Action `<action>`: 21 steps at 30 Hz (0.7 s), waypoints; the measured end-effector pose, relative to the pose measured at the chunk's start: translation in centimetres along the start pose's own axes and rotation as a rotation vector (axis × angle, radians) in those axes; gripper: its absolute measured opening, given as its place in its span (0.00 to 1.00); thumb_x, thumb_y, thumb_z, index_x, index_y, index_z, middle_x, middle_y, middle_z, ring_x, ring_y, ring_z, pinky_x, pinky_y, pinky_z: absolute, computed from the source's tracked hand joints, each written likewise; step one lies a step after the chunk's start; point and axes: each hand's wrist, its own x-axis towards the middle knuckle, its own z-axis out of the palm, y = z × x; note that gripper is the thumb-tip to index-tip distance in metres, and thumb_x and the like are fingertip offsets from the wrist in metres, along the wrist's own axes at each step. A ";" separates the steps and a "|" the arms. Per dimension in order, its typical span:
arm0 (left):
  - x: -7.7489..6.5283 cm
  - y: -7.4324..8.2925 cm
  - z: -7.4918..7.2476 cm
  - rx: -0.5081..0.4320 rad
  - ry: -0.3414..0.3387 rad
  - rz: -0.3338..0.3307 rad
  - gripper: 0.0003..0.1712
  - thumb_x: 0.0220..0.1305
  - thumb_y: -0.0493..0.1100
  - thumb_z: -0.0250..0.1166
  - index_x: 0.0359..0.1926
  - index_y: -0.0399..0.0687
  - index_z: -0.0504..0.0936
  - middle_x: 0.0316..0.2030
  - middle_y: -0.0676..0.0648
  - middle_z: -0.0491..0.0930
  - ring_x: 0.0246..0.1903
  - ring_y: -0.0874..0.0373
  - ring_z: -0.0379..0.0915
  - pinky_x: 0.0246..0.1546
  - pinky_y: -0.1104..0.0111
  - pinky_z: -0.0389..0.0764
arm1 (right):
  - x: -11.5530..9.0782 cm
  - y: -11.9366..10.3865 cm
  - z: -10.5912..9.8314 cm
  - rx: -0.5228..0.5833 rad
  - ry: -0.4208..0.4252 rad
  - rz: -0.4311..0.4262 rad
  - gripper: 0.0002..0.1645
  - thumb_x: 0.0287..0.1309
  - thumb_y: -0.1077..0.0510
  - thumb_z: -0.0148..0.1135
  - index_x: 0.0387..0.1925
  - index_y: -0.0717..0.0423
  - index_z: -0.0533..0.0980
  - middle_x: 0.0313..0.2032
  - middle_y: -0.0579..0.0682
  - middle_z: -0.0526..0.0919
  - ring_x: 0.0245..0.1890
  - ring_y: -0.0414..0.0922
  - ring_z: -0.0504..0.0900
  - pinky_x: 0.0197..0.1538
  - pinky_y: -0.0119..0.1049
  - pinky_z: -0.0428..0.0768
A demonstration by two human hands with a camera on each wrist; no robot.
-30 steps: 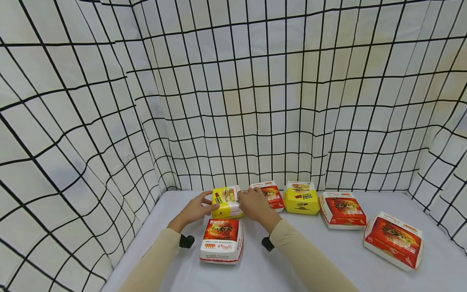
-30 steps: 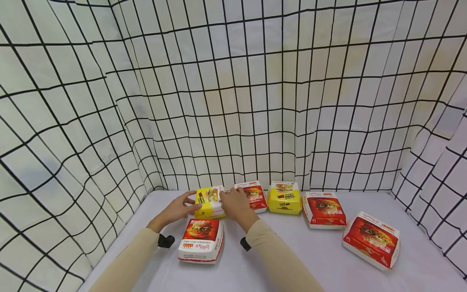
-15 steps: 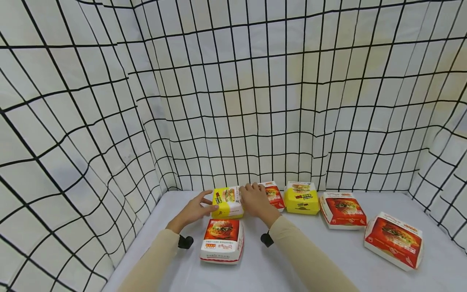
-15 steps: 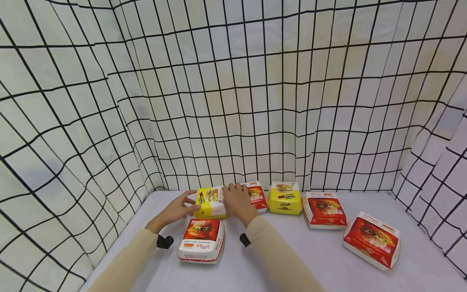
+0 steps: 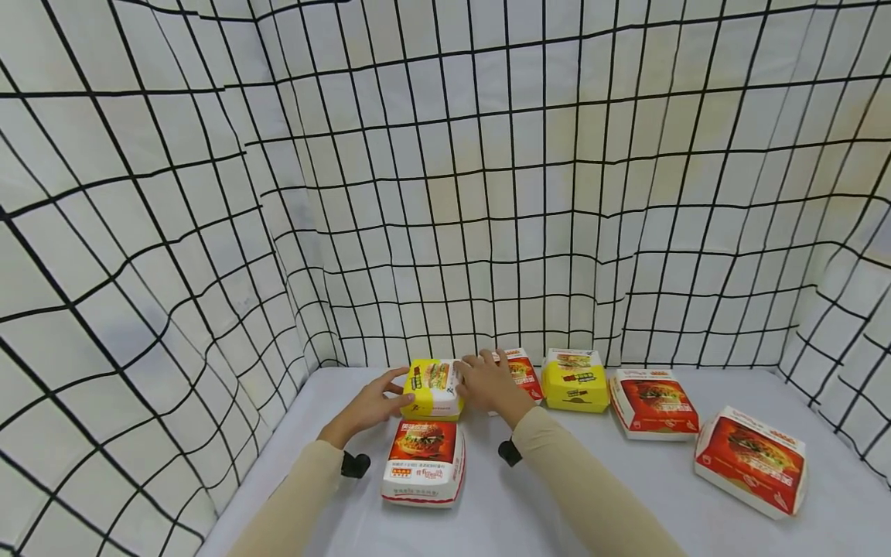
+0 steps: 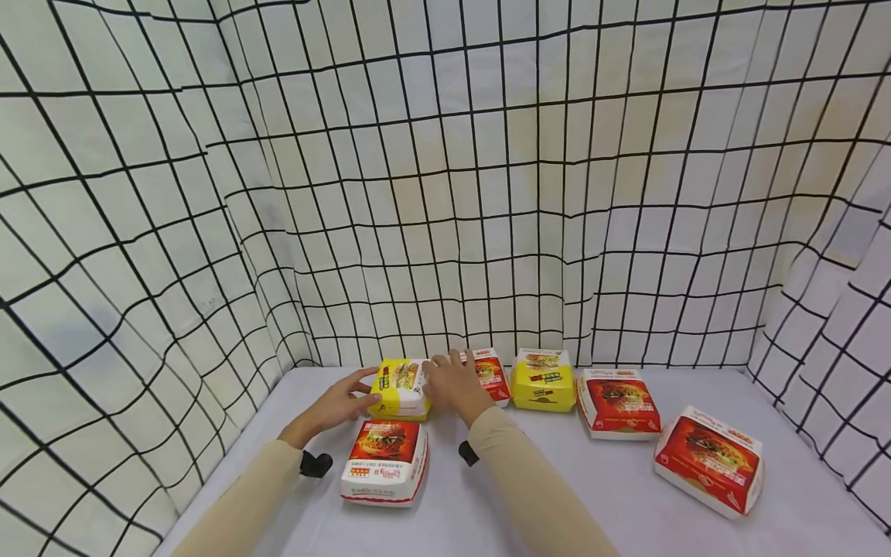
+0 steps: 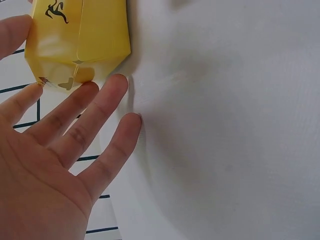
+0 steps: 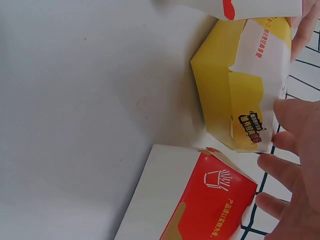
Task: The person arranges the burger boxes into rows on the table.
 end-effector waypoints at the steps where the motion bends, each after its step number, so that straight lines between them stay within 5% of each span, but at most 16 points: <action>1: 0.0 0.0 0.0 -0.002 -0.001 -0.002 0.43 0.68 0.59 0.66 0.78 0.57 0.61 0.63 0.35 0.76 0.39 0.52 0.82 0.45 0.58 0.83 | 0.0 0.0 0.0 0.000 -0.001 -0.003 0.32 0.73 0.42 0.55 0.74 0.42 0.67 0.72 0.47 0.71 0.74 0.55 0.63 0.76 0.63 0.53; 13: 0.3 0.0 -0.3 -0.040 -0.026 0.059 0.39 0.71 0.54 0.65 0.77 0.52 0.63 0.59 0.34 0.79 0.34 0.52 0.82 0.37 0.63 0.80 | 0.0 0.2 -0.1 0.075 -0.035 0.007 0.33 0.71 0.40 0.58 0.73 0.43 0.68 0.75 0.46 0.68 0.77 0.57 0.59 0.77 0.66 0.48; 21: 0.2 -0.1 -0.4 -0.050 -0.024 0.043 0.35 0.72 0.53 0.63 0.76 0.54 0.66 0.59 0.36 0.79 0.34 0.53 0.81 0.38 0.63 0.80 | 0.1 0.4 0.5 0.065 -0.027 0.000 0.37 0.68 0.34 0.59 0.72 0.44 0.69 0.73 0.48 0.70 0.74 0.57 0.62 0.76 0.66 0.51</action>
